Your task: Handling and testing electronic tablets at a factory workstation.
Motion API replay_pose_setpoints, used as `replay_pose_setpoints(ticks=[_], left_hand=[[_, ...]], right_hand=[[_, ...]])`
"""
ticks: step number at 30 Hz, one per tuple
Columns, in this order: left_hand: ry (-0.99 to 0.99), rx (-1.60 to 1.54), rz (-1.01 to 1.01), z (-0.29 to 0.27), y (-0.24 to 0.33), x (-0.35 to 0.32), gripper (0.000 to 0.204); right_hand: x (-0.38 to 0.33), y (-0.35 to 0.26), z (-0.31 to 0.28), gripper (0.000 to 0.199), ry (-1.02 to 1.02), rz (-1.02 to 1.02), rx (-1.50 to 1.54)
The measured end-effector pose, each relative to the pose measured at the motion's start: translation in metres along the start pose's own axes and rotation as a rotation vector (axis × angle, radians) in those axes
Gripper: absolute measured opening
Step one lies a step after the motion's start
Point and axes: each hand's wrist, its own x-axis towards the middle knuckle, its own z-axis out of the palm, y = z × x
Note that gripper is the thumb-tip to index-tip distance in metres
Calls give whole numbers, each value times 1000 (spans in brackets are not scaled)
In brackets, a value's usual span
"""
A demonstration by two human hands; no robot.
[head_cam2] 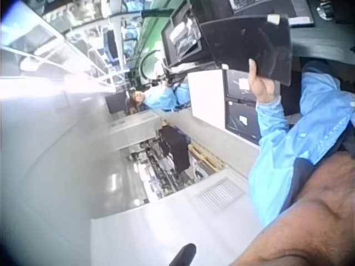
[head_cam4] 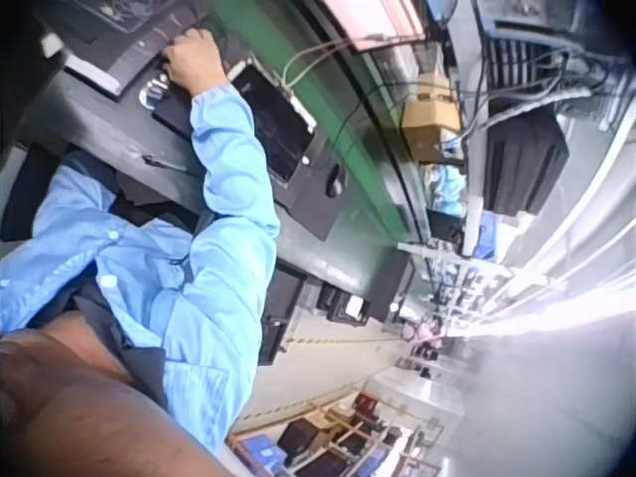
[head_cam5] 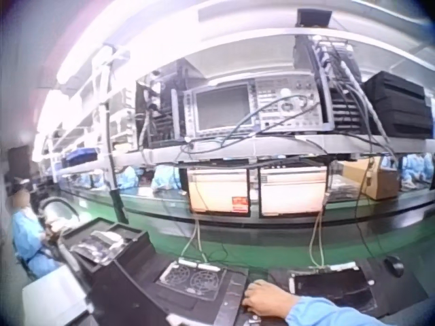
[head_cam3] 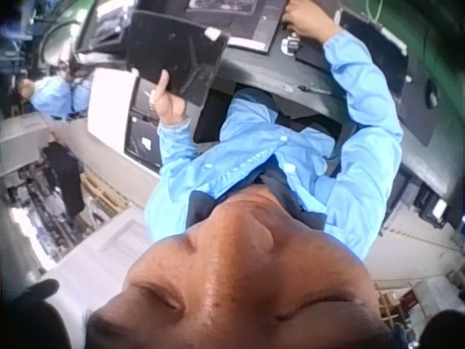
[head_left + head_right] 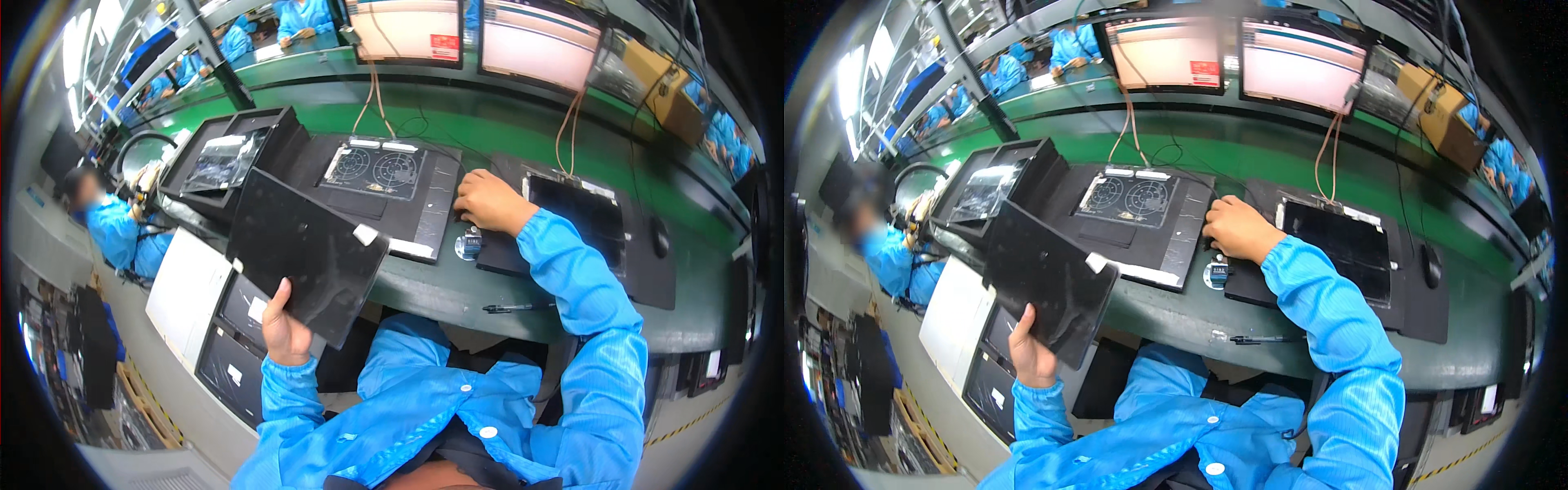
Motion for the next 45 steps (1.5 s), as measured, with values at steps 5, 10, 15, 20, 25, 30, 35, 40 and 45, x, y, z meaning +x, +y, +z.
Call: replay_pose_setpoints(ticks=[5, 10, 15, 20, 25, 30, 35, 40, 45], left_hand=[[10, -196, -132, 4, -18, 4, 32], [6, -331, -149, 13, -30, 9, 29], [-1, -308, -147, 24, -38, 9, 26], [56, -292, -157, 24, -41, 5, 29], [106, -246, -150, 17, -47, 5, 33], [42, -253, -154, 16, -48, 10, 34], [111, -256, -184, 13, -50, 14, 34], [47, -251, -170, 10, -53, 15, 36], [115, -136, -168, 16, -53, 12, 35]], right_hand=[[3, -20, -35, 22, 218, 79, 108], [-1, -106, -68, 20, 553, 184, 582], [9, -148, -74, 19, 640, 78, 499], [13, -156, -65, 20, 603, 145, 458], [11, -156, -61, 18, 604, 92, 462], [11, -152, -67, 17, 555, 68, 433], [13, -153, -61, 16, 573, 110, 451], [12, -152, -56, 16, 555, 119, 454], [9, -153, -57, 14, 473, 151, 397]])
